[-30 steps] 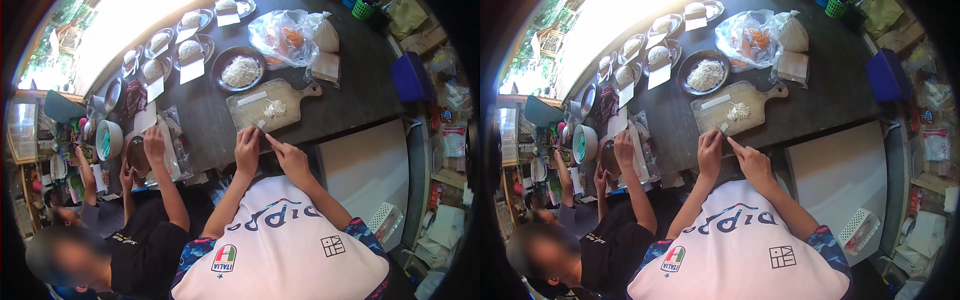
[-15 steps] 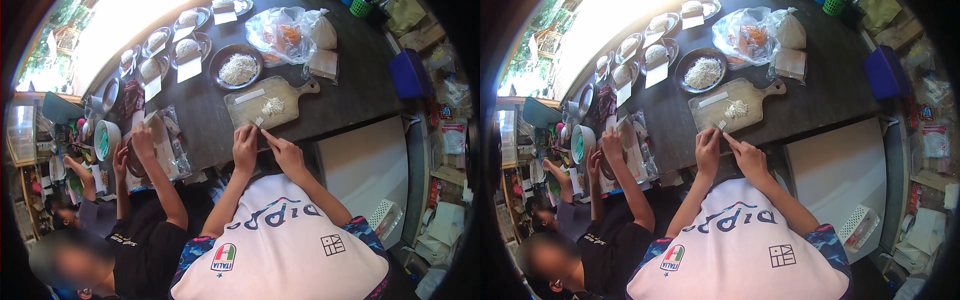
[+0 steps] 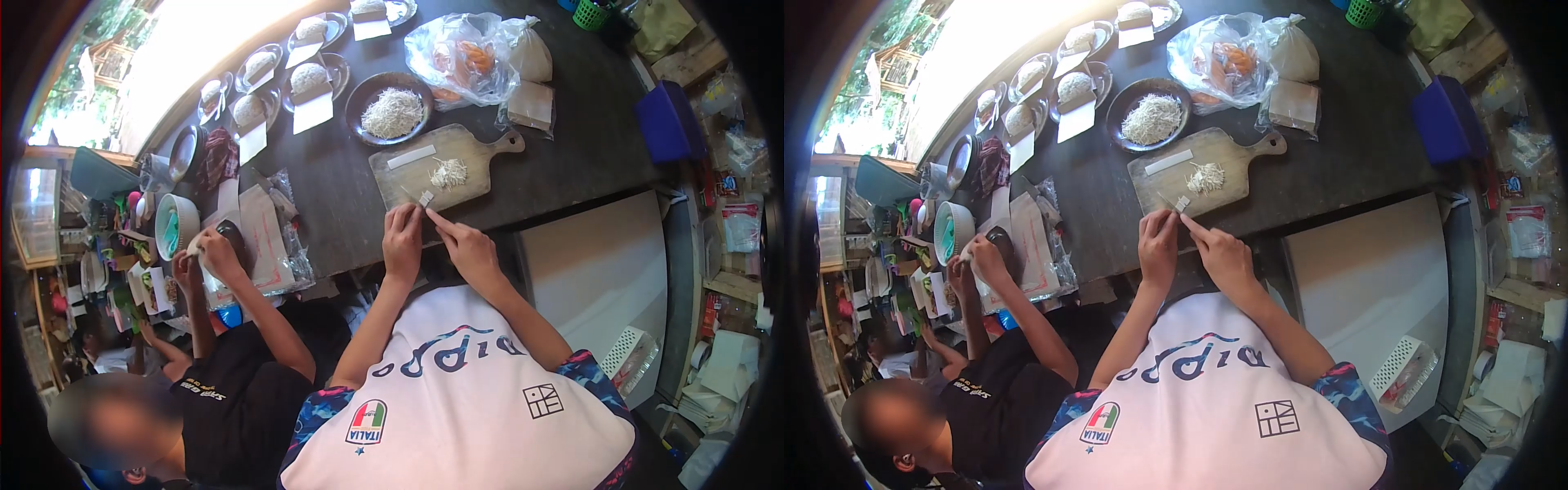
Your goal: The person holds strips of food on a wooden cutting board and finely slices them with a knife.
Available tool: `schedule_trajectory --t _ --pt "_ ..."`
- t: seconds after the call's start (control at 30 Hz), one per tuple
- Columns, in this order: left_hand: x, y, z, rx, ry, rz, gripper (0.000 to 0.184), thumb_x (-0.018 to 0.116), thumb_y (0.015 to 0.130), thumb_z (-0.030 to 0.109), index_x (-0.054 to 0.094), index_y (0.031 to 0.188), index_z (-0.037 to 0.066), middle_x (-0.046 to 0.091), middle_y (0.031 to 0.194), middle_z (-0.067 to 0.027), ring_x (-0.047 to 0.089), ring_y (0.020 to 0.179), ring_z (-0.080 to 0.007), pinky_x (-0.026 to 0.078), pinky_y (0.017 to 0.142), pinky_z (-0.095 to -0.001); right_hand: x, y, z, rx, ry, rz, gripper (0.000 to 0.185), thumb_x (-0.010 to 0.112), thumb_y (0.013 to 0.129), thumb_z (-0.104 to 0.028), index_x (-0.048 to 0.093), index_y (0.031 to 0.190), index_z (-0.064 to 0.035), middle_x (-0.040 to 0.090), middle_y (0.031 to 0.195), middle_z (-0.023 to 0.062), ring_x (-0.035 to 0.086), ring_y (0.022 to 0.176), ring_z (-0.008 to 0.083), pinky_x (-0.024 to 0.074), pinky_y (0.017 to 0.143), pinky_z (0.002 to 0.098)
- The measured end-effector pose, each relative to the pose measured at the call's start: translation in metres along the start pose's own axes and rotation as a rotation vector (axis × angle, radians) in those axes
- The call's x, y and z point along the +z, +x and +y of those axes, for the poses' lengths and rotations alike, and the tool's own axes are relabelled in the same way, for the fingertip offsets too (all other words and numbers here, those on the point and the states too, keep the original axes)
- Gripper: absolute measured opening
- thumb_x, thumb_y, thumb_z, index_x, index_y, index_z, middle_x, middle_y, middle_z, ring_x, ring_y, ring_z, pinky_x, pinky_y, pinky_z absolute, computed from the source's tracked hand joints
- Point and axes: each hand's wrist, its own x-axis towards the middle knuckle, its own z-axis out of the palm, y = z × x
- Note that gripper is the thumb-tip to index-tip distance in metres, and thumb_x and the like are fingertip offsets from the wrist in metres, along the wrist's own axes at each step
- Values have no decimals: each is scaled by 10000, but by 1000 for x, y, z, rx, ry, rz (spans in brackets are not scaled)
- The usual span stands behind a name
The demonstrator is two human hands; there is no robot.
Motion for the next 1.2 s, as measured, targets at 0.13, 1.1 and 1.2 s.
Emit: schedule_trajectory --t 0.13,1.1,1.2 --pt "3 -3 0 11 -1 22 239 755 917 -21 779 1153 6 701 1163 -103 670 1121 -337 569 949 -439 -7 -15 2 45 8 -31 454 605 1097 -318 600 1538 -428 730 896 131 752 857 391 613 733 529" --pt "1 -2 -4 19 -25 45 224 753 921 -14 779 1143 -4 717 1177 -107 676 1130 -346 570 969 -443 3 3 -1 -8 34 -2 464 616 1090 -296 605 1534 -431 735 910 135 748 864 398 608 741 524" --pt "2 -5 -3 6 -26 48 223 751 922 -10 775 1144 -6 716 1174 -108 677 1131 -345 571 973 -440 -4 -10 -5 35 34 -28 454 611 1092 -294 614 1530 -414 731 910 142 746 862 402 609 745 527"
